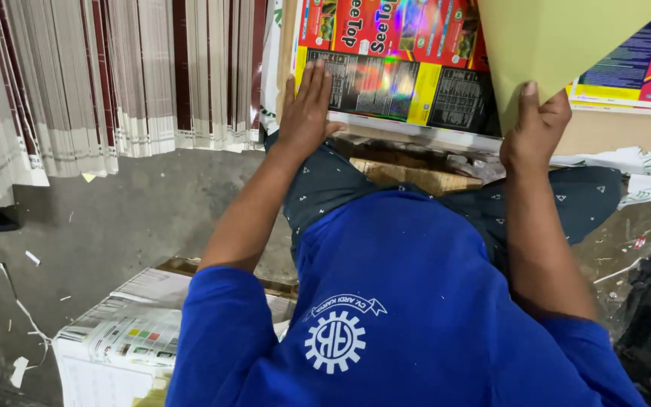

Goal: Counting and sorting stacks of colorful printed sheets on a workbench.

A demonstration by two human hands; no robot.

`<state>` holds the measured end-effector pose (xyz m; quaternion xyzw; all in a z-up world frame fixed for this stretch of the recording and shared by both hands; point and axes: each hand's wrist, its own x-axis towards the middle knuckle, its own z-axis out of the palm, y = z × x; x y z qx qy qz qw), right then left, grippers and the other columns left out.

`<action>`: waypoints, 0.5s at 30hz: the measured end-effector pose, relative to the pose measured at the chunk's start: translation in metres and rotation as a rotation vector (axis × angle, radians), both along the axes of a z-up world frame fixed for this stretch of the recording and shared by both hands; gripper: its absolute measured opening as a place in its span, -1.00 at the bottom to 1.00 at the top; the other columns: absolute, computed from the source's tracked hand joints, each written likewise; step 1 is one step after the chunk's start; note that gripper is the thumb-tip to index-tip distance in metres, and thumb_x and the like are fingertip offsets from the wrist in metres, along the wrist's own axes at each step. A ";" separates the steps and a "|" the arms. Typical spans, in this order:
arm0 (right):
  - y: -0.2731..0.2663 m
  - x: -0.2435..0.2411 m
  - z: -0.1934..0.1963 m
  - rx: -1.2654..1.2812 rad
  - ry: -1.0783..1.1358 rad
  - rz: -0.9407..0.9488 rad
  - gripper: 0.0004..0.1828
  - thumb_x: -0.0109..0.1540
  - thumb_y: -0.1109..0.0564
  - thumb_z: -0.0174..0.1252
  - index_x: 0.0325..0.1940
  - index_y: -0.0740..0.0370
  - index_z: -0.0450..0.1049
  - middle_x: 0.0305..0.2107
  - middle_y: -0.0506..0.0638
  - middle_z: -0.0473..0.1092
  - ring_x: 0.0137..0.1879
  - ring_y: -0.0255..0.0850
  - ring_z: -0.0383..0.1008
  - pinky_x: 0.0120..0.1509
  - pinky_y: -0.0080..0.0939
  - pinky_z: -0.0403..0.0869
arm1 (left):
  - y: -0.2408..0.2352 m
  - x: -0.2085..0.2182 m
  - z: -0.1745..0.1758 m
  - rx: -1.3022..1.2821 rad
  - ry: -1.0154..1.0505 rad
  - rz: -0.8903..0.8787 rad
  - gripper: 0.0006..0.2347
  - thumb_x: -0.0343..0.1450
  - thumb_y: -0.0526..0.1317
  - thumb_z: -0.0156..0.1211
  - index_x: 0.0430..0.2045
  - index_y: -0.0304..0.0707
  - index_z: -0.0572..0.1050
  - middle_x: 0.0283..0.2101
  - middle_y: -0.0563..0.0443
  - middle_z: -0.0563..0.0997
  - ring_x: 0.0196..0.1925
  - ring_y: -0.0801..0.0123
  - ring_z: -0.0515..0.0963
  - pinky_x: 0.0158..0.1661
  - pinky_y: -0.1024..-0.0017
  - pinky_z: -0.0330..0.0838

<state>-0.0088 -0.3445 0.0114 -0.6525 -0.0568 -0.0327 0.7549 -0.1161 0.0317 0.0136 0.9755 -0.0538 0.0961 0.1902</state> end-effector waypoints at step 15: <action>0.082 -0.038 0.048 -0.853 -0.704 0.270 -0.38 0.10 0.43 0.20 0.27 0.30 0.46 -0.03 0.27 0.45 0.11 0.20 0.48 0.20 0.11 0.43 | 0.021 0.019 0.045 0.320 0.008 -0.283 -0.82 0.45 -0.25 0.24 -0.13 -0.31 0.58 -0.04 -0.19 0.63 0.05 0.01 0.61 0.01 0.13 0.48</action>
